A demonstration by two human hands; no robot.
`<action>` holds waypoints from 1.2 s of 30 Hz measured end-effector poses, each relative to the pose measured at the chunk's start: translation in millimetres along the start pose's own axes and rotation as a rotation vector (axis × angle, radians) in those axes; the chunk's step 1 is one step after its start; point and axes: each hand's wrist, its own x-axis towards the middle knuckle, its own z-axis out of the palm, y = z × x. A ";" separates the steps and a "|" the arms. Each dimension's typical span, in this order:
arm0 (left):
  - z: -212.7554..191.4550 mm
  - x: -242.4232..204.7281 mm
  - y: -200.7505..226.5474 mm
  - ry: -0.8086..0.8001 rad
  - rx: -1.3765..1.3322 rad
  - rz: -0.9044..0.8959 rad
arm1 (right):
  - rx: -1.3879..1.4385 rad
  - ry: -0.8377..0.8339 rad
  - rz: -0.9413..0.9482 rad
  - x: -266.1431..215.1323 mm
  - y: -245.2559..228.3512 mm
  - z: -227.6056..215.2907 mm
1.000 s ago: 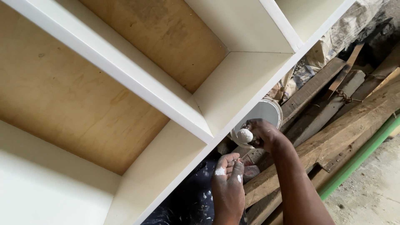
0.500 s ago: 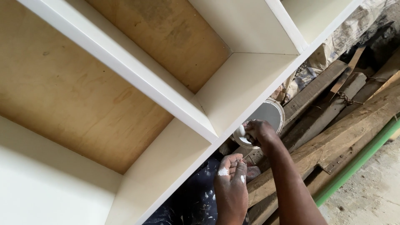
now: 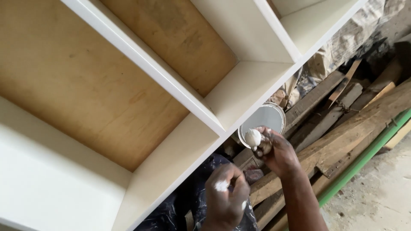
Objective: Applying white filler material to the exposed edges of a wooden shelf unit using a cloth.
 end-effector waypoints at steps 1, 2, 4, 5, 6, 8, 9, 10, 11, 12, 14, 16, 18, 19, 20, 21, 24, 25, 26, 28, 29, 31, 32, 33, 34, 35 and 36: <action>-7.7 -3.9 7.2 0.005 0.000 0.010 | -0.003 -0.007 -0.008 -15.6 -5.3 9.9; -15.5 -7.6 13.5 0.047 -0.050 -0.098 | 0.018 0.018 -0.009 -30.6 -10.1 19.7; -29.7 -15.3 26.1 0.098 -0.102 -0.210 | 0.033 0.039 -0.004 -52.5 -13.3 32.3; -36.1 -16.0 31.2 0.120 -0.034 -0.203 | 0.121 -0.093 -0.081 -56.3 -13.7 36.0; -42.2 -16.3 35.5 0.142 0.034 -0.196 | 0.209 -0.229 -0.154 -59.3 -14.0 39.6; -55.4 -14.4 42.1 0.145 0.075 -0.165 | -0.050 0.018 -0.213 -77.5 -26.6 74.7; -61.1 -14.8 44.0 0.139 0.115 -0.141 | -0.307 0.276 -0.265 -86.7 -31.1 90.4; -69.0 -14.4 43.7 0.145 0.114 -0.143 | -0.311 0.272 -0.263 -88.8 -31.4 97.0; -77.0 -13.2 43.0 0.188 0.140 -0.195 | -0.546 0.301 -0.397 -90.0 -31.7 103.8; -84.8 -11.8 41.7 0.231 0.166 -0.247 | -0.780 0.326 -0.531 -90.7 -31.9 110.4; -96.0 -9.9 39.8 0.260 0.175 -0.247 | -0.905 0.259 -0.832 -71.7 -19.2 101.3; -102.3 -9.7 41.2 0.291 0.185 -0.243 | -1.018 0.172 -1.137 -61.8 0.9 99.3; -101.2 -7.6 46.6 0.340 0.226 -0.287 | -1.257 0.024 -1.293 -60.4 23.8 103.5; -98.7 -6.1 48.3 0.345 0.224 -0.286 | -1.259 0.021 -1.297 -58.3 8.1 103.3; -95.9 -4.8 49.9 0.354 0.241 -0.246 | -1.329 0.132 -1.021 -56.4 -7.5 102.9; -92.4 -5.2 51.8 0.359 0.258 -0.211 | -1.380 0.242 -0.736 -56.4 -22.0 100.6; -84.5 -3.0 63.4 0.374 0.250 -0.250 | -1.258 0.471 -1.463 -14.5 -100.4 54.7; -82.1 -2.6 68.6 0.367 0.246 -0.249 | -1.261 0.479 -1.461 -14.7 -120.0 53.4; -80.4 -2.9 74.2 0.380 0.215 -0.282 | -1.198 0.483 -1.325 -15.8 -139.0 52.4; -80.3 -1.2 82.0 0.400 0.187 -0.303 | -1.122 0.478 -1.203 -21.9 -149.6 62.2; -81.4 -2.6 85.7 0.429 0.157 -0.268 | -1.141 0.419 -1.122 -31.0 -138.2 69.0; -86.9 -5.9 92.2 0.451 0.131 -0.229 | -1.152 0.366 -1.040 -51.6 -93.7 90.0; -91.0 -7.6 95.5 0.455 0.137 -0.201 | -1.226 0.316 -0.775 -63.1 -61.0 104.5; -95.1 -9.0 99.1 0.459 0.142 -0.171 | -1.284 0.262 -0.510 -74.7 -29.2 119.6; -99.7 -12.6 102.8 0.452 0.145 -0.166 | -1.276 0.267 -0.511 -86.8 1.9 136.6; -103.9 -17.1 107.3 0.442 0.153 -0.176 | -1.413 0.034 -0.422 -99.3 32.9 154.0; -107.8 -21.0 112.0 0.432 0.161 -0.186 | -1.535 -0.208 -0.331 -111.7 63.1 171.6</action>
